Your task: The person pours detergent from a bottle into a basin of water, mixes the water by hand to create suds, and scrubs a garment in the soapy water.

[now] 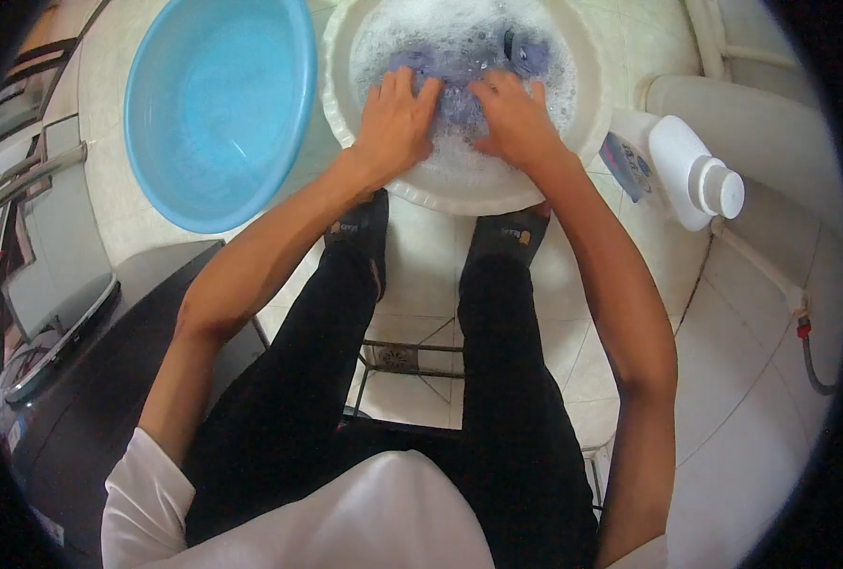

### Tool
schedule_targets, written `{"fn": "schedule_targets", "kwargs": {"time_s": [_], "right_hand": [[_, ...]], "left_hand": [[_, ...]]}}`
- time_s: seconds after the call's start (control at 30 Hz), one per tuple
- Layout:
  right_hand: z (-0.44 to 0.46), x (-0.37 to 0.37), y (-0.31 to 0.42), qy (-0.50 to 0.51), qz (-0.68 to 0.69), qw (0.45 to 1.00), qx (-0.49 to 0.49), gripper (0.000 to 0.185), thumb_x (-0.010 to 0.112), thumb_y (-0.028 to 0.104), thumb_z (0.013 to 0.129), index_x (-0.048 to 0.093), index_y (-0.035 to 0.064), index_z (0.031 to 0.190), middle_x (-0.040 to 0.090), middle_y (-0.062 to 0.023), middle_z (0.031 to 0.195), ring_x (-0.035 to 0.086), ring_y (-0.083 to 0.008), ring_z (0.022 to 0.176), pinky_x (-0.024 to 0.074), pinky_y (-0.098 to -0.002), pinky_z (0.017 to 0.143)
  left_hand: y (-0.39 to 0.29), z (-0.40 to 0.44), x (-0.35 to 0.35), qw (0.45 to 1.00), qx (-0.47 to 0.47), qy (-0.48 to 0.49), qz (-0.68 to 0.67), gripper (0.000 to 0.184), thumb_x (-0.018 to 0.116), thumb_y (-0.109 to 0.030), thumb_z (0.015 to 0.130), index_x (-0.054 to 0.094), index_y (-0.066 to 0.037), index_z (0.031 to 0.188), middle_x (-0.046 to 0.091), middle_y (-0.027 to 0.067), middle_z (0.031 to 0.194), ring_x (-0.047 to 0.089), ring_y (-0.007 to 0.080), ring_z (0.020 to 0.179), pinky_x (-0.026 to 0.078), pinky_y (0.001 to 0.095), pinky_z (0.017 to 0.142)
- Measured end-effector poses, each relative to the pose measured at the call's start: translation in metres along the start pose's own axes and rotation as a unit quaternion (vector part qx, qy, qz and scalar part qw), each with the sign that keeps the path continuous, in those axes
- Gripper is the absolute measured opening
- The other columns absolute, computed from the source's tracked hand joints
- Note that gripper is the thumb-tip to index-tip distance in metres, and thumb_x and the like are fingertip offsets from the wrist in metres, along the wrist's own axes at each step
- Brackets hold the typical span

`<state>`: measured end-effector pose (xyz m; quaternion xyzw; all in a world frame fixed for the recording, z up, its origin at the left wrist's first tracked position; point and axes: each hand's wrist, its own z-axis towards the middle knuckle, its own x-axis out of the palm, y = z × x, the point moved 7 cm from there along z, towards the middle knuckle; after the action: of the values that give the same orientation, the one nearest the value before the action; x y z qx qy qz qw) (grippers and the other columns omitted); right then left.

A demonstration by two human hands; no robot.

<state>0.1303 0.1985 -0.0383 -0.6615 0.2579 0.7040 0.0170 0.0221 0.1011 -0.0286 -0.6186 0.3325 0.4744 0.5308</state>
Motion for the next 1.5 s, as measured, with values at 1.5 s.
{"fn": "schedule_targets", "kwargs": {"time_s": [1.5], "right_hand": [[0.085, -0.031, -0.005, -0.141, 0.181, 0.938, 0.258, 0.033, 0.056, 0.032, 0.094, 0.068, 0.0038, 0.082, 0.063, -0.0190, 0.070, 0.061, -0.0384, 0.063, 0.0460, -0.0442, 0.058]], "left_hand": [[-0.028, 0.034, 0.028, 0.297, -0.387, 0.098, -0.868, 0.035, 0.042, -0.037, 0.101, 0.064, -0.011, 0.111, 0.067, 0.0098, 0.112, 0.065, 0.0277, 0.101, 0.051, 0.0463, 0.094]]}}
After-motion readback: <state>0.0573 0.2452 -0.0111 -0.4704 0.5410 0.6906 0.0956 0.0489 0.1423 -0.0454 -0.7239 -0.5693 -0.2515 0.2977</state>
